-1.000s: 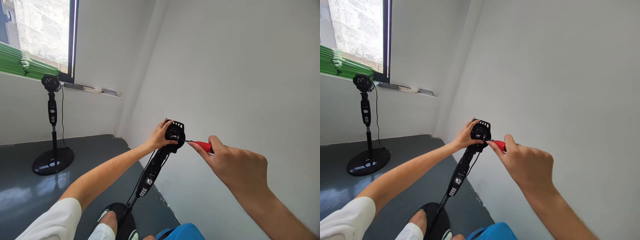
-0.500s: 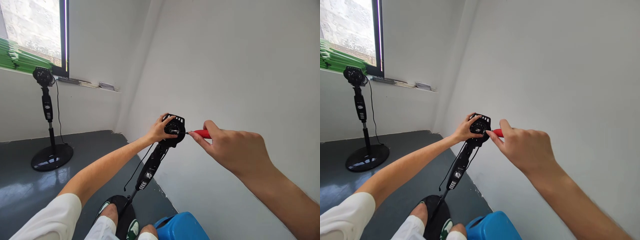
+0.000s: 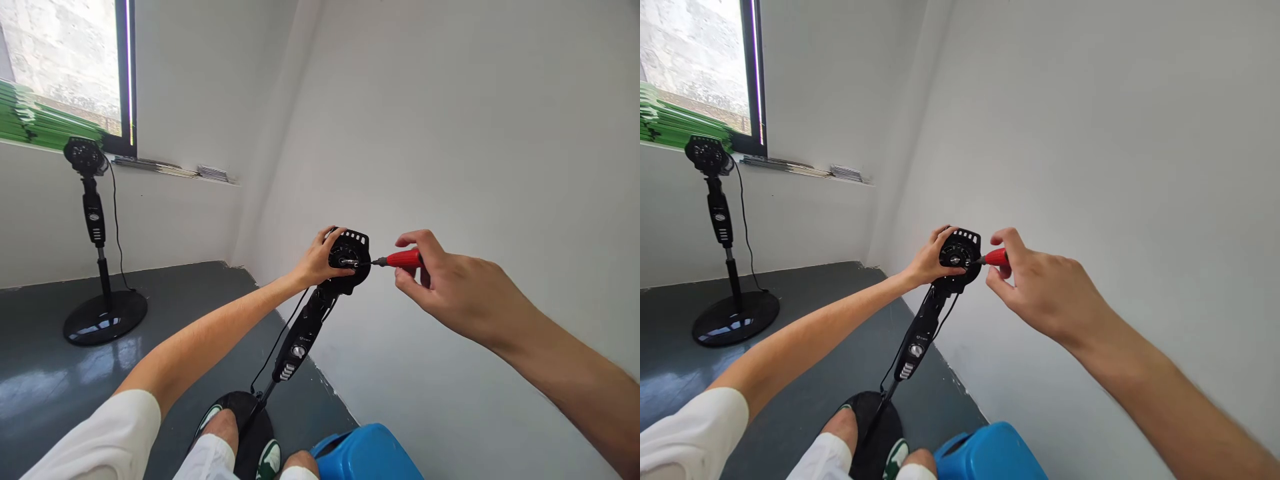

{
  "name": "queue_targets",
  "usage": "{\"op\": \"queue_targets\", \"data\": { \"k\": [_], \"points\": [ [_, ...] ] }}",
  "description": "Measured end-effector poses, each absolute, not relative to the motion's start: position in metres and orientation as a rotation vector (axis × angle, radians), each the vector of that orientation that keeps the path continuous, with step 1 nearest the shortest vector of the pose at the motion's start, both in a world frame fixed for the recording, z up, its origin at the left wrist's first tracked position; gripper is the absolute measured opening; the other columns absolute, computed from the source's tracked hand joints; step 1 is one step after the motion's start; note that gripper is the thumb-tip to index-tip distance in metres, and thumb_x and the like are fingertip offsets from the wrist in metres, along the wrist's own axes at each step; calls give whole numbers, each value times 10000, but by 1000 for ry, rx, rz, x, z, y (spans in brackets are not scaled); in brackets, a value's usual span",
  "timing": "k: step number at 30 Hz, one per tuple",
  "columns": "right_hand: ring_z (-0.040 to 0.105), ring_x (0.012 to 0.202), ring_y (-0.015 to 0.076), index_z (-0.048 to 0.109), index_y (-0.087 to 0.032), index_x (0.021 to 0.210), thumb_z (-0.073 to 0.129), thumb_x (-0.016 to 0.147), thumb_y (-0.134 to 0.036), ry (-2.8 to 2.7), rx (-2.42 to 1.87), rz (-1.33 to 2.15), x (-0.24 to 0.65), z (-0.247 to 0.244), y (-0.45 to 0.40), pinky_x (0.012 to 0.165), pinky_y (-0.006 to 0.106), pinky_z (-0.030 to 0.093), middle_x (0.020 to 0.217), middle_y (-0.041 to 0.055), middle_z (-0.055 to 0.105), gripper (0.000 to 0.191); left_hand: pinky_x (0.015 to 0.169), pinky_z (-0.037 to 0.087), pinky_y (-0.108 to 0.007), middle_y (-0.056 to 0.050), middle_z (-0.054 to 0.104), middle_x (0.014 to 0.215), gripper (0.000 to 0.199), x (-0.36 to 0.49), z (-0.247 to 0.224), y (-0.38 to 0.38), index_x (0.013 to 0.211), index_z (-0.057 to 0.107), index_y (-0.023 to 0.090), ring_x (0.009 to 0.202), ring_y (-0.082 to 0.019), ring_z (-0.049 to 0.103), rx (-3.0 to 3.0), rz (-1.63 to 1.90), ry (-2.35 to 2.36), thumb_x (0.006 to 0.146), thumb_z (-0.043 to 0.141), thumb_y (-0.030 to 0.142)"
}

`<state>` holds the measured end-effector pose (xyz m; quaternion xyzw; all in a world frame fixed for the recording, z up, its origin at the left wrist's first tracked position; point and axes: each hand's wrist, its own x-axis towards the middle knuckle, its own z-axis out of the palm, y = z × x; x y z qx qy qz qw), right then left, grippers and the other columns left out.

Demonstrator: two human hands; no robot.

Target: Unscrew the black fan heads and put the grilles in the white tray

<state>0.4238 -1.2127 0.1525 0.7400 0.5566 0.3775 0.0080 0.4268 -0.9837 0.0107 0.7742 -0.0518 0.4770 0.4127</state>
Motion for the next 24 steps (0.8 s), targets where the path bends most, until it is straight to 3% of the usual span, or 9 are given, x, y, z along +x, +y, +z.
{"op": "queue_targets", "data": {
  "k": [2, 5, 7, 13, 19, 22, 24],
  "points": [
    [463, 418, 157, 568, -236, 1106, 349, 996, -602, 1711, 2315, 1137, 423, 153, -1213, 470, 284, 248, 607, -16, 622, 440, 1163, 468, -525, -146, 305, 1631, 981, 427, 10, -984, 1520, 376, 309, 1439, -341, 471, 1937, 1208, -137, 700, 913, 328],
    [347, 397, 158, 597, -232, 863, 325, 1002, -698, 1484, 2195, 1398, 419, 152, -1214, 484, 302, 183, 446, -21, 433, 558, 1176, 451, -538, -147, 306, 1628, 964, 427, 10, -984, 1512, 384, 310, 1454, -352, 450, 1931, 1208, -143, 704, 910, 319],
    [346, 410, 163, 571, -230, 763, 360, 987, -725, 1382, 2165, 1495, 417, 153, -1213, 494, 306, 180, 419, -19, 369, 582, 1168, 457, -542, -149, 299, 1631, 953, 428, 11, -985, 1510, 384, 313, 1448, -356, 456, 1934, 1199, -149, 712, 905, 319],
    [540, 483, 158, 519, -242, 1149, 441, 951, -497, 1702, 2384, 1072, 420, 158, -1205, 489, 275, 303, 732, -18, 707, 333, 1194, 420, -547, -149, 321, 1608, 949, 430, 11, -984, 1495, 395, 303, 1470, -363, 420, 1945, 1227, -133, 700, 914, 317],
    [440, 442, 186, 529, -234, 825, 361, 1008, -617, 1307, 2195, 1353, 411, 158, -1207, 486, 303, 222, 473, 1, 518, 456, 1200, 406, -560, -147, 321, 1603, 952, 431, 10, -983, 1488, 393, 304, 1480, -365, 399, 1938, 1227, -160, 694, 917, 317],
    [554, 532, 188, 547, -232, 1081, 437, 973, -463, 1435, 2364, 1081, 407, 161, -1207, 524, 293, 301, 668, -3, 681, 278, 1192, 414, -559, -149, 320, 1603, 963, 432, 10, -982, 1486, 389, 301, 1468, -363, 413, 1927, 1225, -161, 683, 921, 315],
    [576, 548, 190, 511, -225, 1197, 425, 972, -435, 1458, 2400, 947, 403, 163, -1206, 537, 297, 324, 743, 1, 716, 319, 1184, 424, -559, -143, 314, 1608, 961, 432, 10, -982, 1490, 383, 308, 1458, -359, 426, 1923, 1219, -156, 689, 915, 315]
  ]
}}
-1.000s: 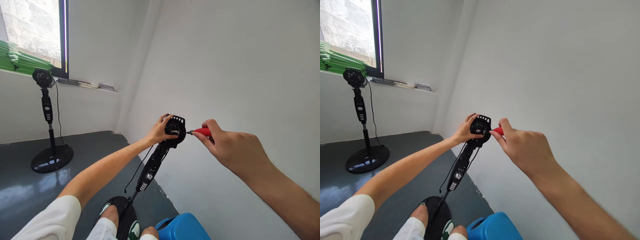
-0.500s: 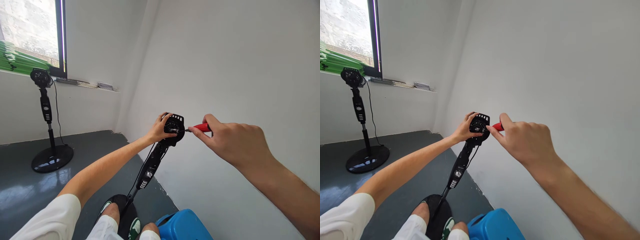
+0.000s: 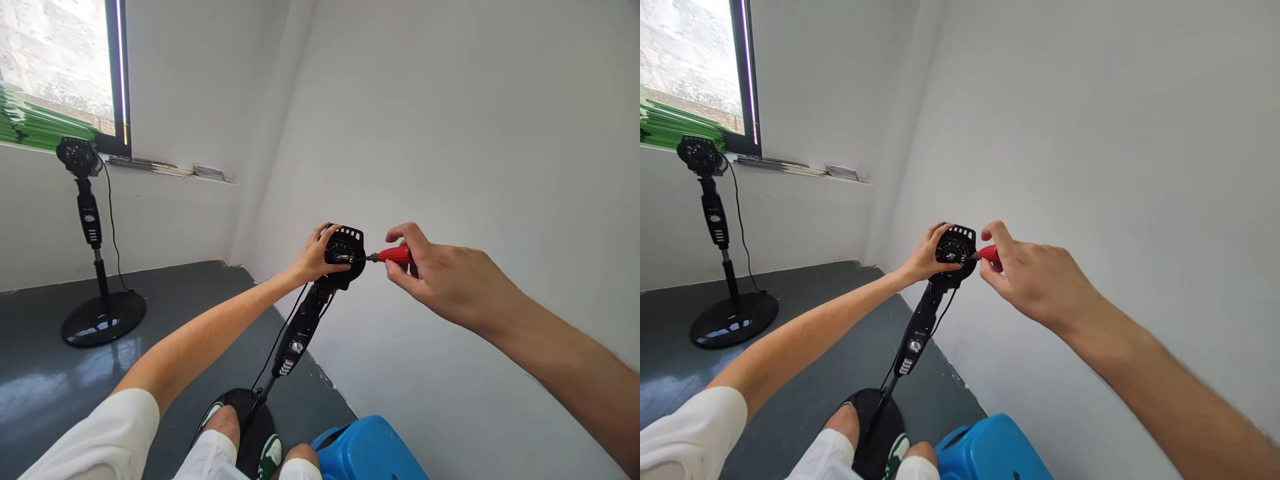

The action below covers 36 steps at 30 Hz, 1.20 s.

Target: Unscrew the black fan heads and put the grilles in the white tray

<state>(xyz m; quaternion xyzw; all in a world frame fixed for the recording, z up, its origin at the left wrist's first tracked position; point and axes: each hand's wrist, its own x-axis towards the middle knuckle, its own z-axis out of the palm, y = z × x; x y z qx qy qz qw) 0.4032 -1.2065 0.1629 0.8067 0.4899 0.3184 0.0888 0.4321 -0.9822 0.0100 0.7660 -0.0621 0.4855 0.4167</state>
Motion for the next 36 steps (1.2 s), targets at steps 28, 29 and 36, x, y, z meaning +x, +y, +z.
{"op": "queue_targets", "data": {
  "k": [28, 29, 36],
  "points": [
    [592, 564, 263, 595, -197, 1008, 285, 1048, -565, 1050, 2261, 1077, 386, 167, -1197, 533, 328, 299, 595, 71, 642, 482, 1190, 413, -568, -133, 309, 1602, 966, 432, 10, -983, 1494, 358, 325, 1472, -361, 405, 1929, 1212, -159, 696, 902, 319],
    [600, 579, 268, 596, -202, 968, 287, 1047, -565, 1027, 2268, 1106, 386, 166, -1197, 538, 329, 304, 600, 74, 645, 483, 1192, 411, -570, -136, 306, 1604, 964, 432, 10, -983, 1495, 358, 320, 1471, -363, 405, 1930, 1210, -160, 698, 900, 319],
    [555, 540, 210, 533, -214, 1203, 398, 1022, -464, 1227, 2365, 922, 393, 163, -1198, 542, 313, 318, 672, 14, 687, 337, 1190, 409, -576, -135, 304, 1597, 947, 430, 12, -982, 1488, 361, 322, 1469, -367, 400, 1944, 1198, -158, 704, 893, 326]
  ]
}}
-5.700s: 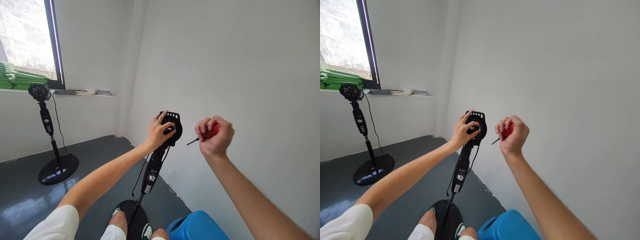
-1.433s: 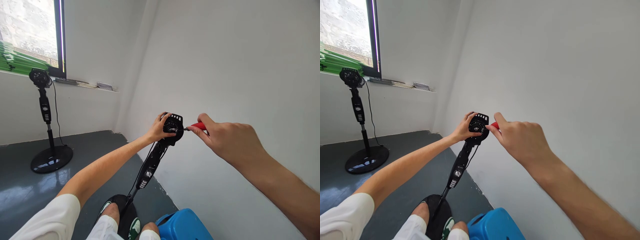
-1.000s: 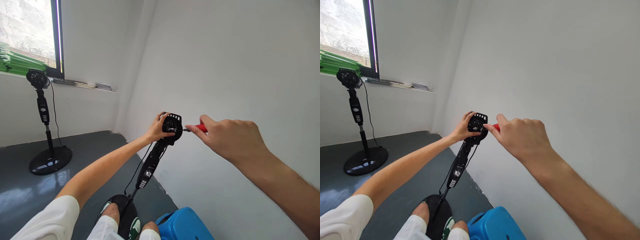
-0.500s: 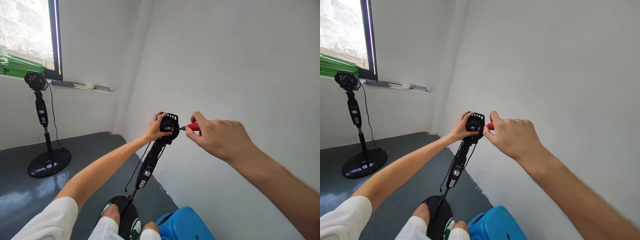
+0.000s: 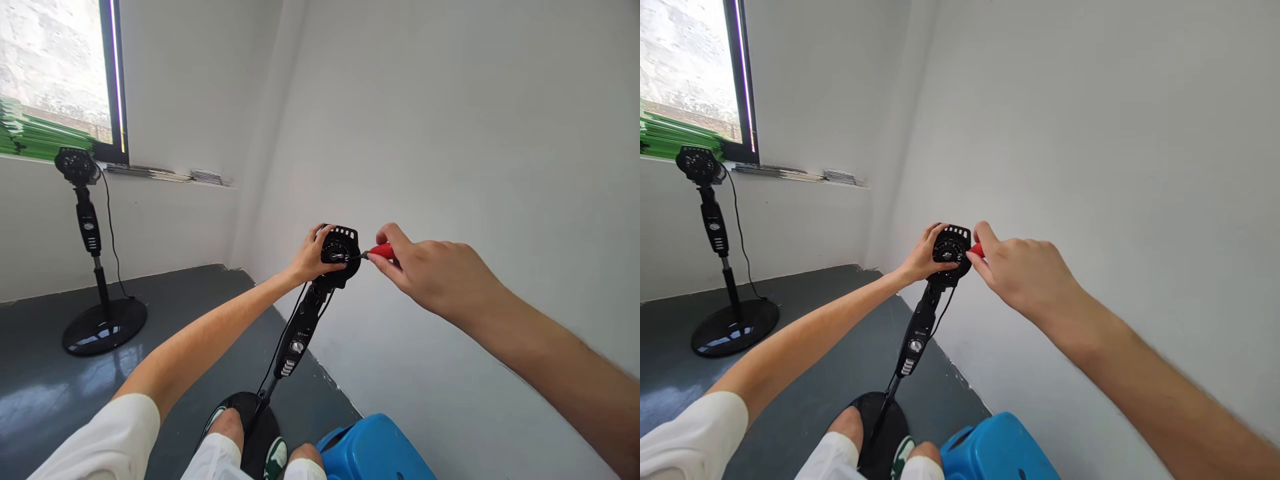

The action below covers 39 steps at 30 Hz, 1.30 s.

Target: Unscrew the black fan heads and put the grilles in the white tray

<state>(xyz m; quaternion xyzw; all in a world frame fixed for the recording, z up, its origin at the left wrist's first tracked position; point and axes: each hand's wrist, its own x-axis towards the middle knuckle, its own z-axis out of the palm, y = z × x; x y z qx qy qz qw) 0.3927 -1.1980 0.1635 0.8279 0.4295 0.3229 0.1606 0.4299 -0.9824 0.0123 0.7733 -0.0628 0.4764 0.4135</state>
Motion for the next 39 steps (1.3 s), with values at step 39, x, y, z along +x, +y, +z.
{"op": "queue_targets", "data": {
  "k": [39],
  "points": [
    [550, 560, 218, 539, -235, 1040, 394, 953, -486, 1306, 2497, 1045, 398, 167, -1201, 559, 319, 309, 695, 36, 692, 303, 1164, 442, -564, -123, 316, 1590, 907, 426, 13, -986, 1462, 394, 331, 1428, -361, 455, 1982, 1219, -104, 707, 895, 345]
  ]
}}
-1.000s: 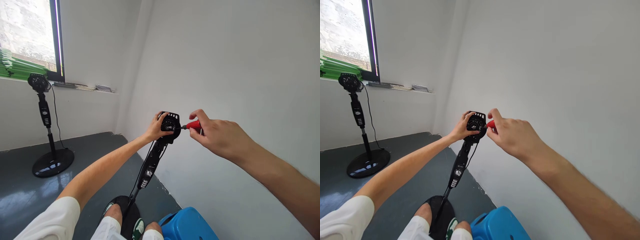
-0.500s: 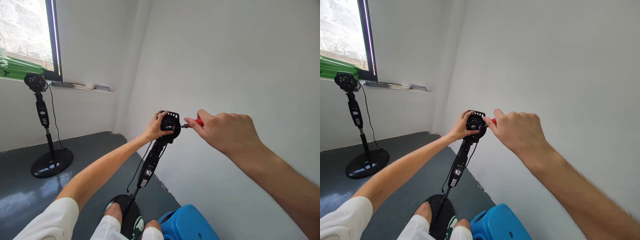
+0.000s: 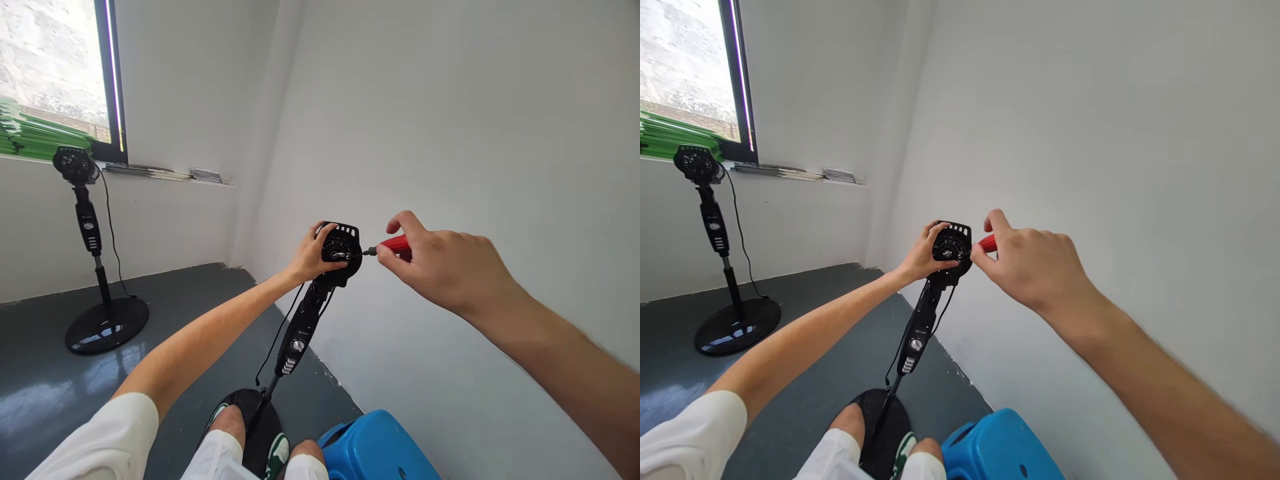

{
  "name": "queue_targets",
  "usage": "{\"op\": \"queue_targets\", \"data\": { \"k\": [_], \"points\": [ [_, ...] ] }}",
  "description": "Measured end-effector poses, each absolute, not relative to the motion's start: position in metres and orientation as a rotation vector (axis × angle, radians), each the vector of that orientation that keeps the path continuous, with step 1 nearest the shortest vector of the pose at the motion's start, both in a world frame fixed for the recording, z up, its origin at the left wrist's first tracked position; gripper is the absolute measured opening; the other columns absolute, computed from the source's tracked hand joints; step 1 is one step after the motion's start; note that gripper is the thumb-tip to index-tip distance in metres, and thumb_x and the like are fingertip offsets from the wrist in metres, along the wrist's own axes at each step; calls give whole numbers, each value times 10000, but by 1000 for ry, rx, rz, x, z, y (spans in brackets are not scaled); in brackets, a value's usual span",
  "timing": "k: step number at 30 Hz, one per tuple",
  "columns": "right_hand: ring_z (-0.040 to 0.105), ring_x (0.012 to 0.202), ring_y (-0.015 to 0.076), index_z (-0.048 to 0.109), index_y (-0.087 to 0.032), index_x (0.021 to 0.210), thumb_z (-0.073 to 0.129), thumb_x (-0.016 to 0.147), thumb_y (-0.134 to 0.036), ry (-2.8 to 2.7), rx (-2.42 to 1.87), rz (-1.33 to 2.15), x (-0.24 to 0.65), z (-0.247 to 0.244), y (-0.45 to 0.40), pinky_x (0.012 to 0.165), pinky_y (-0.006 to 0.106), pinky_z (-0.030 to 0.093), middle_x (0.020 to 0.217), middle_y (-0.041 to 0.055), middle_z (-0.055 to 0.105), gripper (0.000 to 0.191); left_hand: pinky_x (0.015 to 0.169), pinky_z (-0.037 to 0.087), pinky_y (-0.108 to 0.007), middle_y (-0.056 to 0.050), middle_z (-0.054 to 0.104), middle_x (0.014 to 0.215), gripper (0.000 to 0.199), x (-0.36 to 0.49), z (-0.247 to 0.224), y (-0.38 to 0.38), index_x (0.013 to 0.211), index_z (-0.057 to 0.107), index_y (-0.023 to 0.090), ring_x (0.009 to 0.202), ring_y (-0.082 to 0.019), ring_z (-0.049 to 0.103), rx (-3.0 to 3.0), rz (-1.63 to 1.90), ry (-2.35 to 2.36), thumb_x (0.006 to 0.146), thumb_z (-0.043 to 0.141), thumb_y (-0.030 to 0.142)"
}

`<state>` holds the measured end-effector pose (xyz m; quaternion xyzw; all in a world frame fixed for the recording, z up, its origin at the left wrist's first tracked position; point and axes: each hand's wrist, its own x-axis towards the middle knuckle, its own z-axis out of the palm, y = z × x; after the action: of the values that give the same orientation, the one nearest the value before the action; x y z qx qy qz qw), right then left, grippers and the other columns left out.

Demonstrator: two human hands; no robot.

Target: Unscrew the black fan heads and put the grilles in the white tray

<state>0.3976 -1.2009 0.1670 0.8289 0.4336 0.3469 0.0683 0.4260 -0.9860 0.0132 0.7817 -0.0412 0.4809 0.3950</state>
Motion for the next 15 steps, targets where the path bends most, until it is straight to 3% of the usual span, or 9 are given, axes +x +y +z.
{"op": "queue_targets", "data": {
  "k": [3, 7, 9, 11, 15],
  "points": [
    [558, 555, 212, 487, -240, 1147, 408, 942, -445, 1398, 2515, 839, 397, 168, -1199, 563, 313, 318, 712, 17, 701, 300, 1164, 439, -568, -130, 317, 1590, 911, 427, 13, -986, 1459, 394, 317, 1434, -366, 449, 1978, 1221, -103, 700, 896, 341],
    [522, 520, 236, 544, -229, 923, 295, 1007, -594, 1109, 2396, 1086, 390, 167, -1198, 554, 331, 276, 586, 62, 608, 450, 1170, 442, -550, -135, 307, 1600, 906, 426, 14, -987, 1463, 394, 301, 1441, -360, 443, 1989, 1212, -100, 707, 891, 338],
    [534, 537, 236, 538, -234, 898, 325, 1000, -566, 1125, 2421, 1081, 390, 167, -1198, 563, 330, 284, 593, 58, 615, 407, 1171, 441, -553, -132, 311, 1601, 894, 425, 14, -987, 1461, 399, 305, 1437, -360, 449, 1997, 1206, -100, 713, 887, 347],
    [548, 552, 231, 524, -241, 1012, 400, 957, -480, 1225, 2493, 971, 393, 167, -1198, 576, 323, 302, 628, 30, 649, 274, 1168, 442, -559, -126, 316, 1598, 884, 425, 14, -986, 1457, 409, 317, 1432, -360, 455, 1994, 1209, -103, 714, 888, 351],
    [580, 590, 230, 446, -247, 1198, 431, 923, -399, 1341, 2543, 800, 397, 169, -1199, 594, 319, 337, 733, 6, 714, 314, 1169, 439, -560, -121, 318, 1600, 876, 425, 13, -985, 1448, 424, 324, 1449, -357, 435, 1968, 1224, -108, 710, 895, 343]
  ]
}}
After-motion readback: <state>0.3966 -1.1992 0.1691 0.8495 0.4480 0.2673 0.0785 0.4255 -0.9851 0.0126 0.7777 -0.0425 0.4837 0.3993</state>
